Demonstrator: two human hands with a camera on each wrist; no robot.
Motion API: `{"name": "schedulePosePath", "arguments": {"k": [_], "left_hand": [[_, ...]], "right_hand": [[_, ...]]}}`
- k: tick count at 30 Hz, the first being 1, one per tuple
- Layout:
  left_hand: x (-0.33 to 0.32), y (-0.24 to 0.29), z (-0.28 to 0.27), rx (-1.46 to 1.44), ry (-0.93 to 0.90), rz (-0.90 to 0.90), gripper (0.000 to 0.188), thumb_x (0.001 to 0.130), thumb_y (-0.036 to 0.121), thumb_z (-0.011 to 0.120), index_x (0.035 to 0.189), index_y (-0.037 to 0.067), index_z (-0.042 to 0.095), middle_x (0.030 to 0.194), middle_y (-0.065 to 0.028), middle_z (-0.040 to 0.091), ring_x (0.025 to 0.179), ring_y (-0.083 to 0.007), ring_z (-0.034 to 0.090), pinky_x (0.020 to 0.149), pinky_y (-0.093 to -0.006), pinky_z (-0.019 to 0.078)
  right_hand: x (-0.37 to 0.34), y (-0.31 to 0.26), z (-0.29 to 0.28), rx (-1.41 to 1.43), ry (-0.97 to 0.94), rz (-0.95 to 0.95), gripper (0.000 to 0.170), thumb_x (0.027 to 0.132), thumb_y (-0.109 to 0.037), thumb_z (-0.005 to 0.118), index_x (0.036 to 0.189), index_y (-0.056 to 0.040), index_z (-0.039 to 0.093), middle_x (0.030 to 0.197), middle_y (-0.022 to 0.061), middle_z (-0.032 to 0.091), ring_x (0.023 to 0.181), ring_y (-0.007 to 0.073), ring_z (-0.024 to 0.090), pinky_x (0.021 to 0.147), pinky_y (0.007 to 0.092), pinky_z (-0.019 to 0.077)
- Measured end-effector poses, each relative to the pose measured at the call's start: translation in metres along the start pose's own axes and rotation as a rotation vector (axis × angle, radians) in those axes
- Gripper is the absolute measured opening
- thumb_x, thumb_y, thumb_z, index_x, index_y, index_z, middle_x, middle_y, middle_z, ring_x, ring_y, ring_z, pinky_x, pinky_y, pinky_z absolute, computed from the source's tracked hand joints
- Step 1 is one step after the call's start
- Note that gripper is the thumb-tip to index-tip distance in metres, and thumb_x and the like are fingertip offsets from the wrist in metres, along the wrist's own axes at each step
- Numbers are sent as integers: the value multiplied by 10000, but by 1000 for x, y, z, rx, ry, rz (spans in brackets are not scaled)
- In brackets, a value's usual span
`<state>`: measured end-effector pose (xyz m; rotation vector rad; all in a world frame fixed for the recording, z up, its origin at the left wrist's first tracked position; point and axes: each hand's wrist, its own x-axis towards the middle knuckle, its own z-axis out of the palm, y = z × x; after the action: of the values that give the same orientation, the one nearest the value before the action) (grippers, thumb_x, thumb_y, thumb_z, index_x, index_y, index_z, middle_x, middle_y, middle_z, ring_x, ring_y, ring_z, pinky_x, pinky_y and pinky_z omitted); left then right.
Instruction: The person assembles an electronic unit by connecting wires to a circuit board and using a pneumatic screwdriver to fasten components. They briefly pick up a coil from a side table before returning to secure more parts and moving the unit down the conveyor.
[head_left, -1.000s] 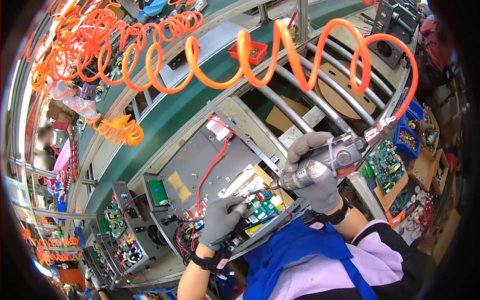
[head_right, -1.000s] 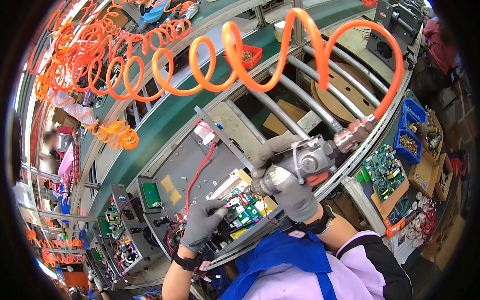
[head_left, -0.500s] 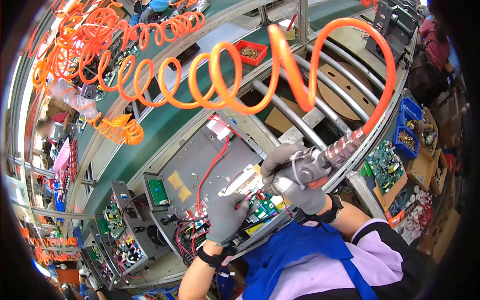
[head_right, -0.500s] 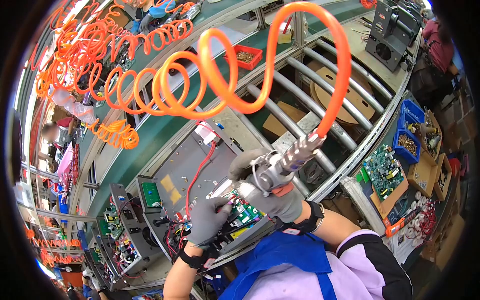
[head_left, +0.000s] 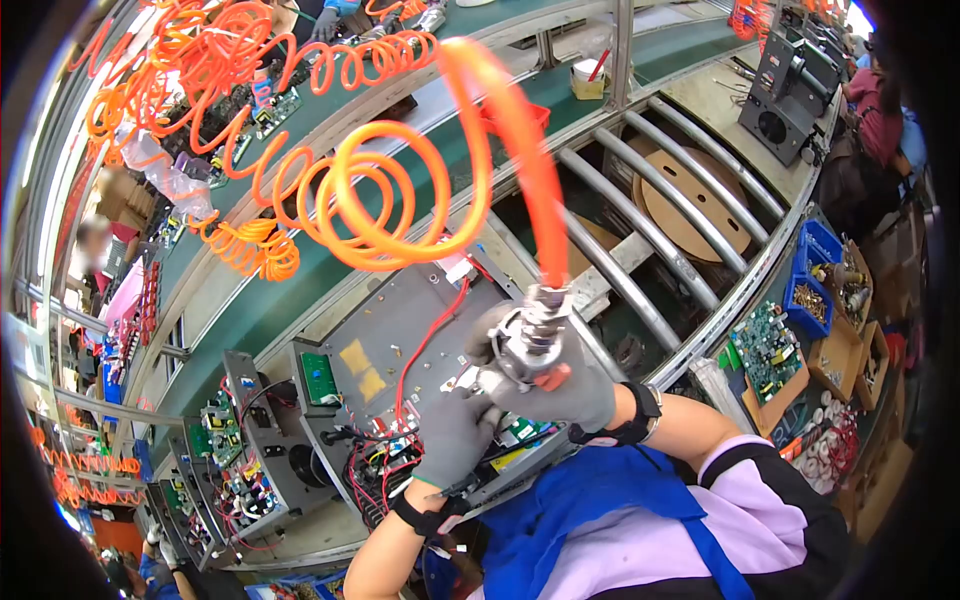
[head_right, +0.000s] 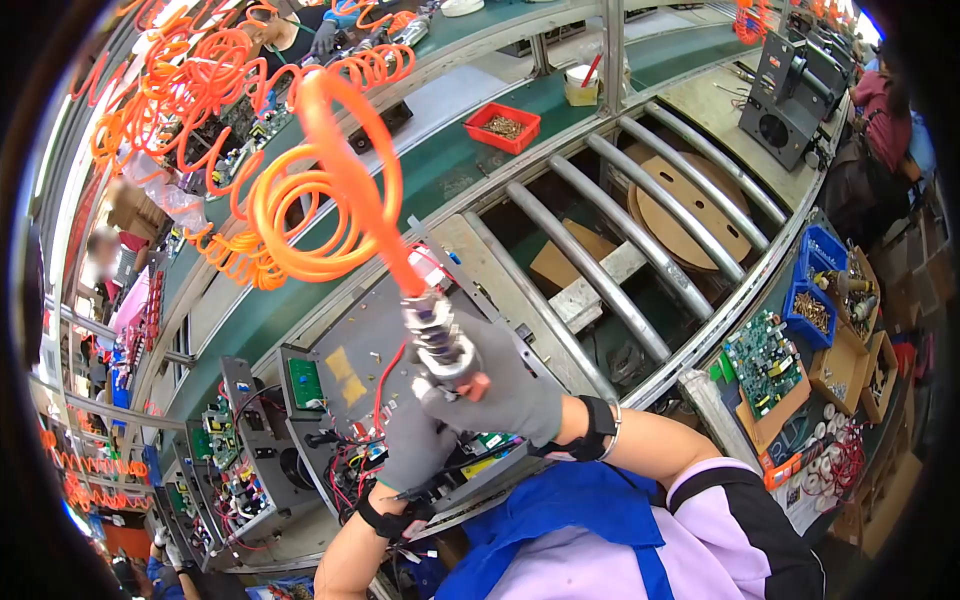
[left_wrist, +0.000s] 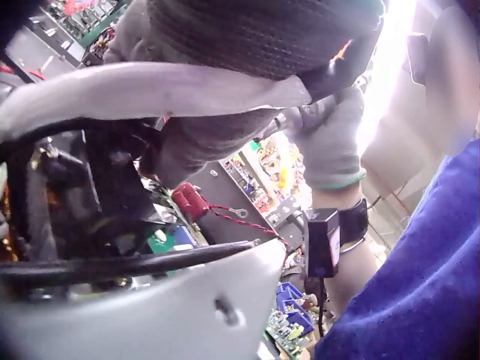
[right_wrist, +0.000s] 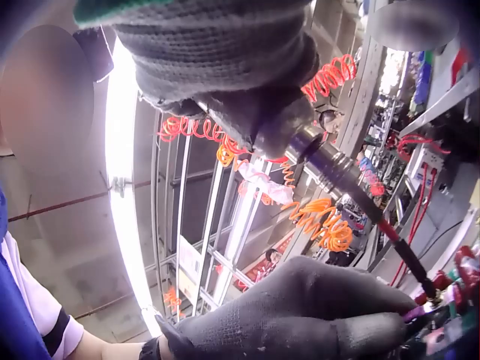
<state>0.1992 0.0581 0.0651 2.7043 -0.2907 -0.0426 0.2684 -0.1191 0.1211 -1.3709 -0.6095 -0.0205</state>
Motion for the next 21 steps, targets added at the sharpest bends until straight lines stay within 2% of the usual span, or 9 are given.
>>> {"name": "schedulePosePath", "arguments": {"k": [1, 4, 6, 9, 10, 14, 15, 17, 21], "left_hand": [[-1, -6, 5, -62, 44, 0, 165, 820, 261, 702, 879, 111, 740, 846, -127, 658, 786, -340, 640, 670, -452, 507], [2, -11, 17, 9, 182, 49, 178, 789, 261, 727, 833, 88, 721, 816, -137, 657, 776, -330, 635, 692, -457, 507], [0, -14, 15, 12, 139, 112, 187, 775, 257, 735, 808, 75, 707, 797, -146, 653, 781, -332, 643, 685, -462, 510], [-1, -24, 29, 30, 183, 110, 198, 777, 269, 727, 756, 74, 705, 767, -152, 650, 760, -329, 649, 681, -458, 523], [-1, -26, 33, 29, 179, 95, 201, 779, 276, 726, 751, 77, 709, 764, -152, 649, 761, -327, 646, 685, -459, 524], [-6, -20, 27, 82, 10, 4, 170, 795, 272, 708, 771, 107, 743, 816, -108, 653, 834, -289, 646, 719, -440, 537], [-3, -17, 24, 74, -13, -14, 163, 796, 265, 705, 779, 108, 747, 830, -100, 653, 852, -282, 648, 720, -436, 538], [-2, -14, 21, 119, -49, -40, 151, 800, 235, 692, 797, 98, 753, 865, -77, 652, 862, -269, 644, 712, -432, 535], [-5, -11, 19, 149, -82, -40, 141, 805, 211, 678, 834, 95, 754, 882, -91, 658, 886, -276, 650, 738, -431, 545]], "right_hand": [[4, -6, 4, 9, -41, 10, 320, 729, 12, 695, 1033, -32, 605, 930, 67, 640, 853, 161, 631, 753, 315, 530], [0, 19, 23, 10, 34, -57, 347, 760, -23, 702, 1092, -20, 601, 972, 74, 652, 910, 155, 638, 806, 316, 528], [5, 16, 25, -33, -32, -58, 367, 764, -48, 718, 1111, -15, 600, 1006, 81, 657, 936, 152, 641, 832, 313, 526], [5, -2, 30, -11, -126, -17, 522, 733, -129, 789, 1187, 5, 569, 979, 112, 649, 854, 185, 634, 787, 325, 518], [4, -2, 33, -89, -105, -74, 474, 754, -123, 783, 1163, -1, 576, 970, 91, 655, 858, 146, 631, 780, 305, 519], [1, -6, 43, 100, 15, 72, 347, 783, -47, 742, 1093, -11, 589, 942, 33, 658, 845, 78, 609, 749, 261, 512], [2, 0, 42, -42, 19, -16, 346, 774, -24, 739, 1088, -10, 594, 930, 38, 658, 841, 92, 616, 738, 269, 515], [2, 2, 42, -87, -29, -86, 355, 759, 85, 662, 1075, -31, 549, 970, 77, 641, 862, 141, 651, 752, 299, 547], [-12, 11, 43, -198, -16, -62, 344, 750, 86, 664, 1057, -30, 563, 909, 63, 642, 809, 130, 641, 713, 289, 541]]}}
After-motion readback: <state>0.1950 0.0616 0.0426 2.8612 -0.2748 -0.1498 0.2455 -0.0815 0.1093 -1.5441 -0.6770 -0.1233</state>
